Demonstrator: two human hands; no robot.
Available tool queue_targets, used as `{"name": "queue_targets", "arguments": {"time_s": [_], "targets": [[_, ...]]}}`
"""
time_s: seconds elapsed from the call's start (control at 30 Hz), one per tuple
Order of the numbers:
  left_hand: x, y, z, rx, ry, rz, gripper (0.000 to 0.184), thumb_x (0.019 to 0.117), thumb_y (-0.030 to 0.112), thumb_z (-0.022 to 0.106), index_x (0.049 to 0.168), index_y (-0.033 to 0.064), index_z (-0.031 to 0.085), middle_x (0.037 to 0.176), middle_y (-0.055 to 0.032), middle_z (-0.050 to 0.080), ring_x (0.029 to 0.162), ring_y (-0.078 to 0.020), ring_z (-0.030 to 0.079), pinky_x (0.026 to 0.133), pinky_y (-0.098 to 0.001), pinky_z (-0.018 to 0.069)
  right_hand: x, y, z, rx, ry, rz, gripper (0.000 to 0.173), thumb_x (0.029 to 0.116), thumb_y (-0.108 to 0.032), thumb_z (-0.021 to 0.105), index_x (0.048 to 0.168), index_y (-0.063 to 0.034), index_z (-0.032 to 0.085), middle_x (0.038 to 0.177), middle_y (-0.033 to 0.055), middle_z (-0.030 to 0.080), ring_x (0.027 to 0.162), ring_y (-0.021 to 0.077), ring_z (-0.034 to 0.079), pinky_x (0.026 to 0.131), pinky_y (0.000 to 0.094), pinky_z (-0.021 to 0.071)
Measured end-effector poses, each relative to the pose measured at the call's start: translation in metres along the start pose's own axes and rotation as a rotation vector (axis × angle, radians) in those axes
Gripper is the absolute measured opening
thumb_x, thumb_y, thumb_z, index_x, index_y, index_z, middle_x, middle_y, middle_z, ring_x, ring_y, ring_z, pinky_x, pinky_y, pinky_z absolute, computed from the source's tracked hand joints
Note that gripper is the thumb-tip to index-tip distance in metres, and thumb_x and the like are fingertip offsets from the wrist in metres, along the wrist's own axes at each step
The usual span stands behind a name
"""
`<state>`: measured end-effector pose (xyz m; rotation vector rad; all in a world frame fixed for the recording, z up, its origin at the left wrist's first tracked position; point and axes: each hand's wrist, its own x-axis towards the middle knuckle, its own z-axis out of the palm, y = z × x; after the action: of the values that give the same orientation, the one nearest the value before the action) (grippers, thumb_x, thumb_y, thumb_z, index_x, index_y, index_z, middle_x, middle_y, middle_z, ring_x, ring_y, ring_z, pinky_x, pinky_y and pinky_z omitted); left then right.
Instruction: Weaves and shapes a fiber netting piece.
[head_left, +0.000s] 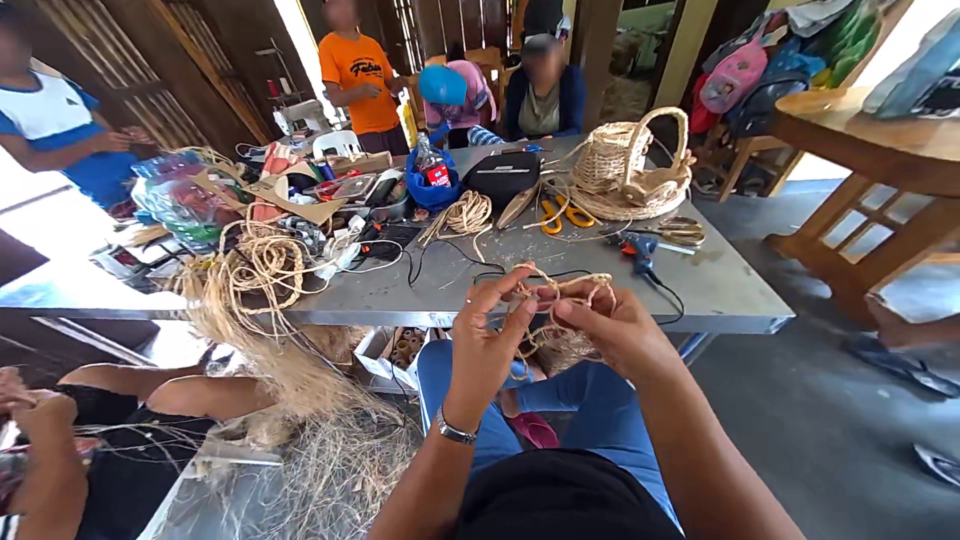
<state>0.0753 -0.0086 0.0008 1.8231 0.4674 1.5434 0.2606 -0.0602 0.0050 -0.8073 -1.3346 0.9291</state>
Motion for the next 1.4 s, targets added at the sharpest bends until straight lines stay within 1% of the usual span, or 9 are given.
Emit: {"name": "queue_targets", "arguments": {"time_s": [0.17, 0.33, 0.43, 0.53, 0.7, 1.0, 1.13, 1.23, 1.4], "targets": [[-0.004, -0.008, -0.012, -0.334, -0.034, -0.028, 0.02, 0.1015, 0.013, 0.06, 0.116, 0.0076, 0.073, 0.132, -0.0113, 0.065, 0.124, -0.0253, 0.061, 0.103, -0.0421, 0.0532, -0.002, -0.002, 0.002, 0.053, 0.112, -0.009, 0.017, 0.1004, -0.011, 0.062, 0.113, -0.0044, 0.072, 0.098, 0.0075, 0.075, 0.081, 0.0136, 0.071, 0.074, 0.0291, 0.0612], [-0.01, -0.006, -0.012, -0.313, 0.022, -0.046, 0.024, 0.0996, 0.011, 0.062, 0.123, 0.0146, 0.066, 0.141, -0.0062, 0.056, 0.122, -0.0232, 0.06, 0.1, -0.0432, 0.055, -0.003, -0.004, 0.005, 0.086, 0.143, 0.0, 0.019, 0.1019, -0.011, 0.061, 0.116, -0.005, 0.071, 0.1, 0.0084, 0.075, 0.08, 0.0136, 0.071, 0.073, 0.0278, 0.0611], [-0.005, -0.004, -0.013, -0.276, 0.014, -0.105, 0.028, 0.1042, 0.014, 0.057, 0.132, 0.0124, 0.061, 0.133, -0.007, 0.062, 0.114, -0.0219, 0.065, 0.098, -0.0421, 0.0557, -0.004, -0.005, 0.008, 0.106, 0.138, -0.006, 0.018, 0.1014, -0.012, 0.061, 0.114, -0.0053, 0.071, 0.101, 0.0084, 0.075, 0.082, 0.0137, 0.071, 0.075, 0.0281, 0.0611], [0.004, -0.001, -0.02, -0.173, -0.153, -0.164, 0.037, 0.1076, 0.022, 0.051, 0.142, 0.0104, 0.058, 0.123, -0.0059, 0.068, 0.105, -0.0169, 0.067, 0.092, -0.0349, 0.0568, -0.006, -0.005, 0.008, 0.07, 0.114, -0.002, 0.017, 0.1004, -0.011, 0.062, 0.113, -0.006, 0.071, 0.1, 0.0067, 0.075, 0.085, 0.0132, 0.072, 0.079, 0.0291, 0.0612], [0.017, 0.005, -0.033, -0.109, -0.383, -0.174, 0.023, 0.1043, 0.017, 0.057, 0.115, 0.0042, 0.072, 0.111, -0.0041, 0.07, 0.101, -0.0121, 0.067, 0.092, -0.0321, 0.0563, -0.008, -0.001, 0.002, -0.002, 0.053, -0.023, 0.014, 0.0981, -0.01, 0.062, 0.106, -0.0056, 0.072, 0.092, 0.0025, 0.075, 0.081, 0.0098, 0.07, 0.077, 0.0267, 0.0602], [0.021, 0.009, -0.038, -0.203, -0.591, -0.187, 0.021, 0.1007, 0.02, 0.064, 0.111, 0.0029, 0.072, 0.107, -0.0001, 0.068, 0.098, -0.0067, 0.063, 0.088, -0.0265, 0.0534, -0.013, -0.01, -0.004, -0.148, -0.039, -0.009, 0.01, 0.0976, -0.013, 0.063, 0.1, -0.0089, 0.072, 0.088, -0.0048, 0.074, 0.078, 0.0039, 0.069, 0.075, 0.0217, 0.0591], [0.018, 0.01, -0.033, -0.153, -0.502, -0.186, 0.017, 0.0994, 0.02, 0.066, 0.108, 0.0051, 0.071, 0.099, 0.0012, 0.069, 0.092, -0.0061, 0.063, 0.084, -0.0262, 0.0534, -0.015, -0.011, -0.006, -0.141, -0.035, -0.037, 0.013, 0.0968, -0.013, 0.065, 0.106, -0.0087, 0.073, 0.096, -0.0023, 0.075, 0.086, 0.0064, 0.07, 0.079, 0.0241, 0.0596], [0.017, 0.007, -0.031, -0.137, -0.453, -0.189, 0.016, 0.0992, 0.019, 0.066, 0.105, 0.0056, 0.071, 0.098, -0.0001, 0.069, 0.092, -0.0077, 0.063, 0.084, -0.0275, 0.0534, -0.013, -0.013, -0.007, -0.167, -0.082, -0.04, 0.038, 0.0946, -0.018, 0.07, 0.131, -0.0068, 0.067, 0.115, 0.0041, 0.074, 0.103, 0.0137, 0.07, 0.091, 0.0306, 0.0594], [0.014, 0.008, -0.028, -0.092, -0.382, -0.181, 0.012, 0.0981, 0.017, 0.068, 0.104, 0.006, 0.07, 0.096, -0.0014, 0.069, 0.089, -0.0099, 0.064, 0.082, -0.0285, 0.0551, -0.011, -0.012, 0.005, -0.134, 0.025, -0.114, 0.018, 0.095, -0.017, 0.072, 0.11, -0.0068, 0.073, 0.104, 0.0025, 0.075, 0.093, 0.0108, 0.071, 0.084, 0.0274, 0.0606]]}}
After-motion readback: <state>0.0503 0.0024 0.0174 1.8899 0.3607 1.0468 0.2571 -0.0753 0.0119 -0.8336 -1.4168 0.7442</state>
